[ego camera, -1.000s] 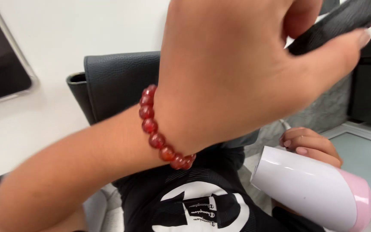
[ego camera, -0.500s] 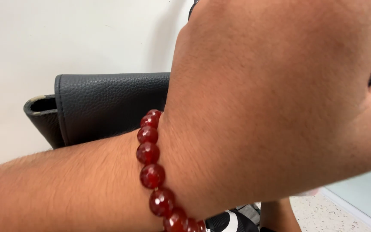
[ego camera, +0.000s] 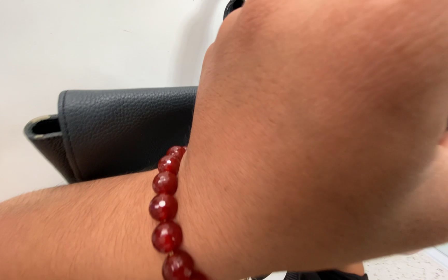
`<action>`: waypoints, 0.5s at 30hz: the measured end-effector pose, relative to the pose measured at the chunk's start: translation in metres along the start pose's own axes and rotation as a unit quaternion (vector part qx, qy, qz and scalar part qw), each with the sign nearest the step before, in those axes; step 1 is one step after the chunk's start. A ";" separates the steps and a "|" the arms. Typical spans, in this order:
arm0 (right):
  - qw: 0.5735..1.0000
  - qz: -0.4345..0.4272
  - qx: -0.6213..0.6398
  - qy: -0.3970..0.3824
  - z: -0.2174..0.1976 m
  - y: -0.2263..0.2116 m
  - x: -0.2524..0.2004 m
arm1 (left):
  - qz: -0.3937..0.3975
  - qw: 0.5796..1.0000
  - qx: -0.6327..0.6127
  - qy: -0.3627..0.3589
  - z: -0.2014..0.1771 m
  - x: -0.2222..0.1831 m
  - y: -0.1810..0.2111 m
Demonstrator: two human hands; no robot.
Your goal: Repairing a bag strap using heat and adhesive or dye.
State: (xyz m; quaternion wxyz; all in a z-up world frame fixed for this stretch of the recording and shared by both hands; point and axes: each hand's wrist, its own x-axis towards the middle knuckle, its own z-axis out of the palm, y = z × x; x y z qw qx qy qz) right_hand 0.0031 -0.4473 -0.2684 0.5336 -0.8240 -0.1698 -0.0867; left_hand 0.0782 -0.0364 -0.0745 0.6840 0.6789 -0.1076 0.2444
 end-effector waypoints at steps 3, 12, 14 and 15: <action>0.999 0.010 0.031 0.012 0.023 -0.074 0.058 | -0.005 1.000 0.018 -0.023 -0.006 0.000 0.014; 0.981 0.004 0.172 0.088 0.073 -0.102 0.048 | 0.000 0.987 0.117 -0.106 -0.006 -0.006 0.053; 0.977 0.002 0.187 0.099 0.075 -0.103 0.046 | 0.019 0.982 0.143 -0.120 -0.008 -0.006 0.057; 0.976 0.001 0.193 0.104 0.076 -0.104 0.044 | 0.032 0.978 0.162 -0.128 -0.008 -0.006 0.059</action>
